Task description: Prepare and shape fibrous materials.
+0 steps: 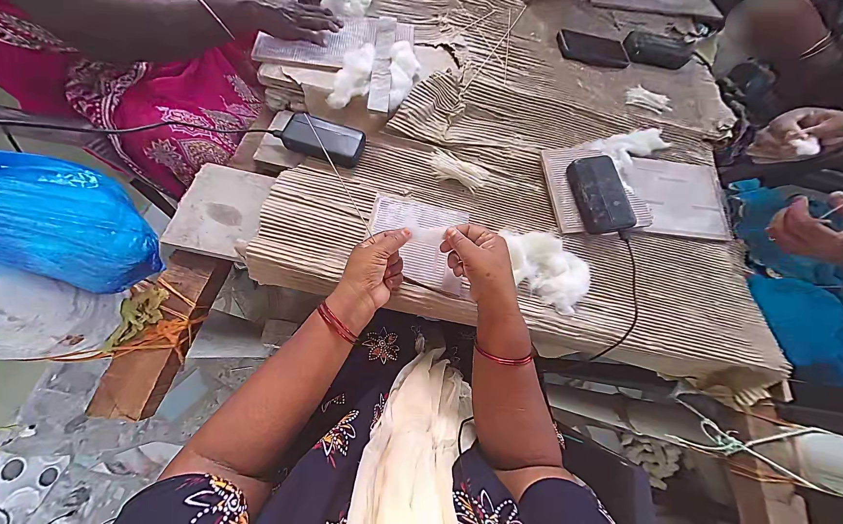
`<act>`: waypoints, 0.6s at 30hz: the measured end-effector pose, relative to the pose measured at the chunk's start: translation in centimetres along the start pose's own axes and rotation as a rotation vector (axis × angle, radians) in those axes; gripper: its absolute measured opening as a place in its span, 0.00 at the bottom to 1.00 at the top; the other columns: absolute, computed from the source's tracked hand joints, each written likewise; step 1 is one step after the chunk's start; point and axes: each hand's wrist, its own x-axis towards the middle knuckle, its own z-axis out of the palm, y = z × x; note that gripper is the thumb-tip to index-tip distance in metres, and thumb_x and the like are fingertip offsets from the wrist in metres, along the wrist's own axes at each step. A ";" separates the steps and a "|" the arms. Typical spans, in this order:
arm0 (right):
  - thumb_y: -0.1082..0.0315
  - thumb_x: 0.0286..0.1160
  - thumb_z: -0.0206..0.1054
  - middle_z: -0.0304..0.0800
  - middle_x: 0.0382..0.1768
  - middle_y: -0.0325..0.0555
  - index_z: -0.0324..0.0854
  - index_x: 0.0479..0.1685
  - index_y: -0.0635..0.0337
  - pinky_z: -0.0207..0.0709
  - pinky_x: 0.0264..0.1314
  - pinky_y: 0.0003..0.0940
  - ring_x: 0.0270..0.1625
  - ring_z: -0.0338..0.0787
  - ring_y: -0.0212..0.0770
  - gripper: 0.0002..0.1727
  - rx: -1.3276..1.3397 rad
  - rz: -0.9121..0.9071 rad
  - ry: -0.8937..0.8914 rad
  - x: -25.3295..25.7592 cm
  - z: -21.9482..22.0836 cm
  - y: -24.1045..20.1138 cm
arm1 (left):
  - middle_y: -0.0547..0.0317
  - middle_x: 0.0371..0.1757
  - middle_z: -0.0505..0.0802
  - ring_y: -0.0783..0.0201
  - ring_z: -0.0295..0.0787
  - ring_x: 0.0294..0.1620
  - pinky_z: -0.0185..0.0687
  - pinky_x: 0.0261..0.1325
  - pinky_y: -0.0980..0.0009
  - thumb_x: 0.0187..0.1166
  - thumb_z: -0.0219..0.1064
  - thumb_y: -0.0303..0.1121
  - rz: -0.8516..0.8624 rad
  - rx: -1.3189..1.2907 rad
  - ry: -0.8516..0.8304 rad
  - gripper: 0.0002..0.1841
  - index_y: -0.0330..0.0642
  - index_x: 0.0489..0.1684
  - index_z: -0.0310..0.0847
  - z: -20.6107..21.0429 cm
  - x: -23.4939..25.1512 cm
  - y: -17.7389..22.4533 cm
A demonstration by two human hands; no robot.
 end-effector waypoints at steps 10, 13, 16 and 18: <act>0.65 0.86 0.63 0.85 0.21 0.32 0.87 0.37 0.60 0.67 0.22 0.23 0.17 0.72 0.23 0.11 -0.317 0.009 0.081 0.4 -0.7 0.7 | 0.74 0.10 0.62 0.79 0.52 0.06 0.48 0.08 0.84 0.92 0.55 0.33 -0.063 0.170 0.041 0.11 0.44 0.38 0.79 0.3 0.0 0.3; 0.60 0.86 0.63 0.88 0.29 0.42 0.90 0.40 0.59 0.73 0.42 0.47 0.33 0.83 0.39 0.14 -0.563 0.046 0.119 0.6 -1.3 0.8 | 0.74 0.11 0.60 0.79 0.50 0.05 0.46 0.08 0.83 0.94 0.51 0.34 -0.058 0.217 0.060 0.13 0.40 0.53 0.82 0.2 -0.1 0.6; 0.59 0.86 0.63 0.88 0.29 0.46 0.89 0.37 0.60 0.73 0.44 0.52 0.36 0.85 0.44 0.16 -0.635 0.070 0.110 0.9 -1.6 1.2 | 0.71 0.16 0.65 0.78 0.54 0.09 0.50 0.12 0.82 0.94 0.51 0.32 0.195 0.495 0.064 0.12 0.38 0.57 0.82 0.0 -0.1 0.3; 0.59 0.86 0.64 0.88 0.29 0.46 0.89 0.36 0.60 0.73 0.43 0.51 0.35 0.84 0.44 0.16 -0.638 0.085 0.096 0.9 -1.6 1.4 | 0.61 0.31 0.85 0.71 0.71 0.25 0.67 0.32 0.73 0.92 0.51 0.28 0.569 0.902 0.047 0.16 0.35 0.61 0.86 -0.8 0.1 -0.2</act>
